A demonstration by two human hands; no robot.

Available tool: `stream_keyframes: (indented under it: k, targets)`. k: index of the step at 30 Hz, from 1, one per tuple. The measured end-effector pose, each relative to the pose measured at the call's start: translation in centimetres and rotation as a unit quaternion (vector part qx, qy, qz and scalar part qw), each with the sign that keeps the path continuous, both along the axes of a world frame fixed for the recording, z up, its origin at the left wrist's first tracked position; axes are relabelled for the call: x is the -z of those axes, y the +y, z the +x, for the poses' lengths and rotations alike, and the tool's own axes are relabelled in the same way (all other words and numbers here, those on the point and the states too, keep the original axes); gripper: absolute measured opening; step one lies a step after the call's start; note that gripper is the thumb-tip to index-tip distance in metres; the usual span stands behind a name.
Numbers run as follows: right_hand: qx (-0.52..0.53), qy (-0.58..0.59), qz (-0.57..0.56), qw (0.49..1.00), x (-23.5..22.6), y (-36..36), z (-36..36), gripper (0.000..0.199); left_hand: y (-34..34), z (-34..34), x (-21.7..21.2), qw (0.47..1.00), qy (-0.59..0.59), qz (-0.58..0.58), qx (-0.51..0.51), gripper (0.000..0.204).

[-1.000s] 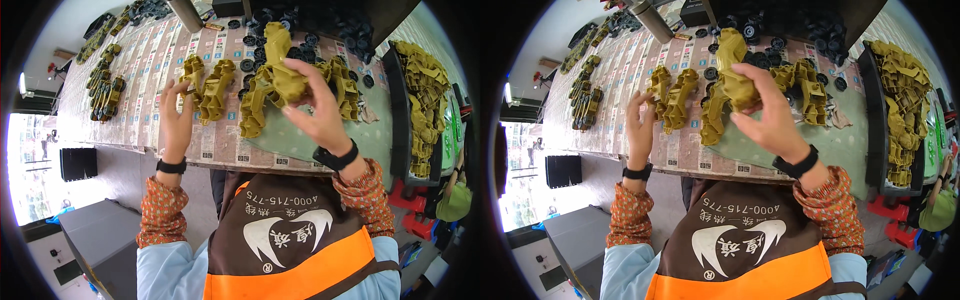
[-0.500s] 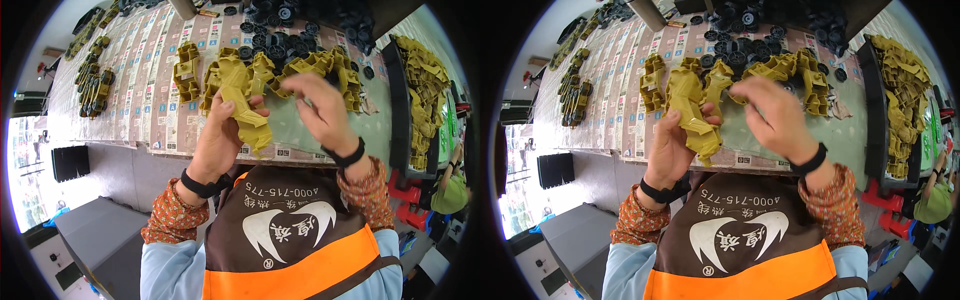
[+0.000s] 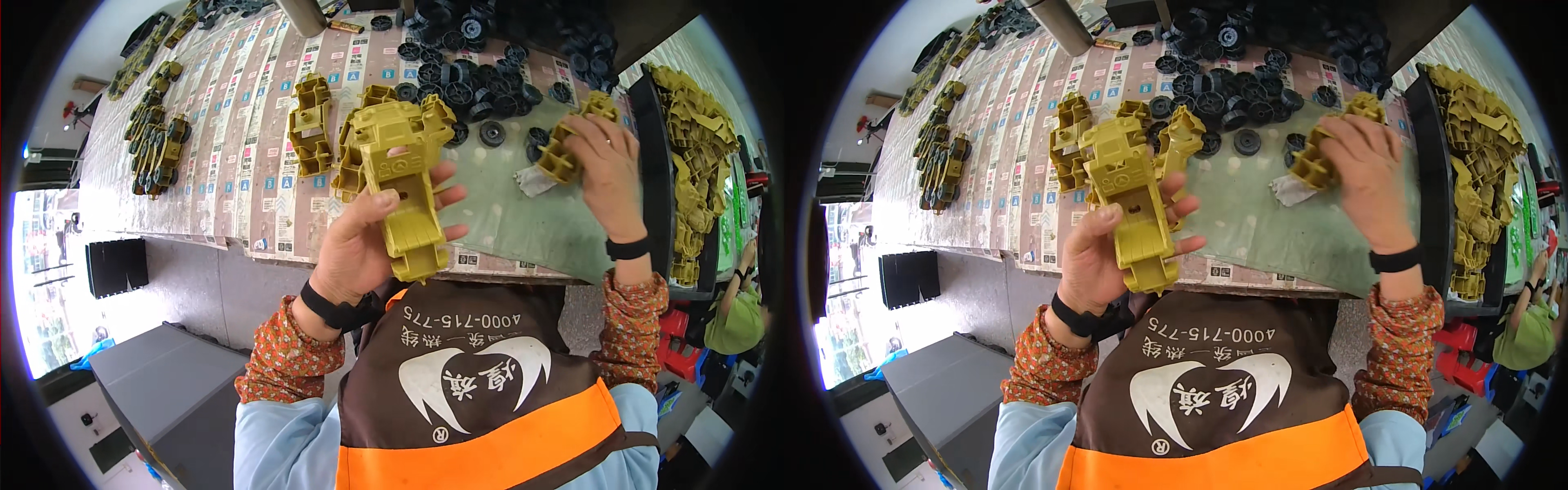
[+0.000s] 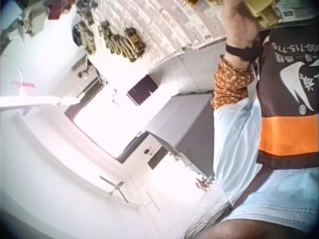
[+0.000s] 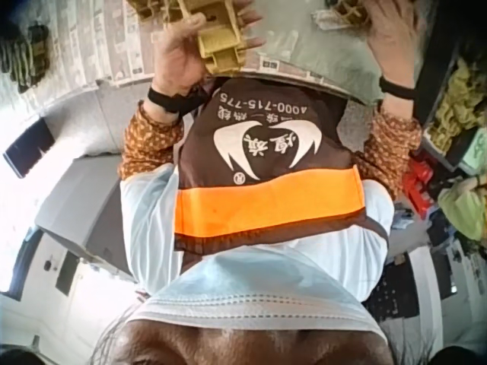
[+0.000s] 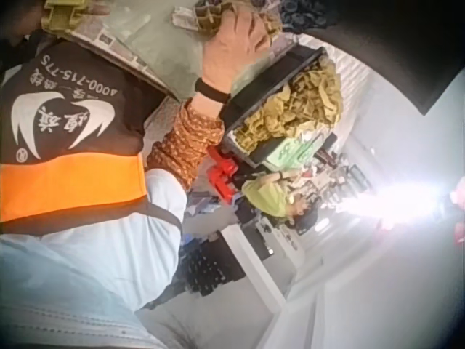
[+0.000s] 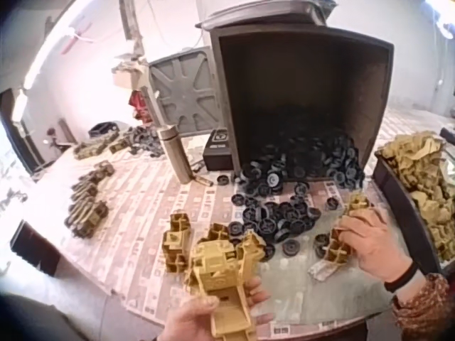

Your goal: The person assembles yellow toy trucks by hand, picking up yellow chassis bodies and inserting black wheels into the wheel wells. The person handles the components one at a time, fitting the wheels into place and placing the completed trucks on the table.

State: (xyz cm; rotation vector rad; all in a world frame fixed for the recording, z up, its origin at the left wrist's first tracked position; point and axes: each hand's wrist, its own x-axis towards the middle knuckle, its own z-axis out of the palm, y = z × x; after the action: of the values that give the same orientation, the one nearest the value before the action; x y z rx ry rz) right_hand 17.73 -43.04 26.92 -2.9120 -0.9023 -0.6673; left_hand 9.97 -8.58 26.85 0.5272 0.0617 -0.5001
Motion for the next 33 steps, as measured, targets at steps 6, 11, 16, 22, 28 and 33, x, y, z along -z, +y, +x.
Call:
stream_keyframes:
  k: [6, 11, 16, 22, 28, 33]
  targets:
    - [0.049, 0.015, -0.006, 0.999, 0.8, -5.3, -0.7, 0.038, -1.7, -0.3, 0.0, 0.998, 0.037, -0.03, 0.044, 0.064]
    - [0.056, 0.005, 0.109, 0.992, -0.6, -2.9, -0.6, 0.038, -2.8, -0.3, 0.5, 0.995, 0.038, 0.032, 0.087, 0.054]
    - [0.0, 0.119, 0.194, 0.974, 1.6, 5.4, 0.6, 0.025, -3.2, 0.0, 2.6, 0.993, 0.039, 0.087, 0.069, 0.051]
    - [0.045, 0.138, 0.094, 0.985, 5.4, 9.8, 3.0, 0.025, -1.5, 0.4, 3.0, 0.994, 0.025, 0.097, 0.037, 0.059]
    - [0.023, 0.221, 0.191, 0.956, 4.7, 9.0, 2.8, 0.034, -1.4, 0.4, 2.2, 0.995, -0.023, 0.1, 0.005, 0.072]
    - [-0.063, 0.46, 0.528, 0.711, 0.2, 10.8, -1.0, 0.04, -0.7, 0.1, 3.3, 0.983, -0.016, 0.178, 0.033, 0.079]
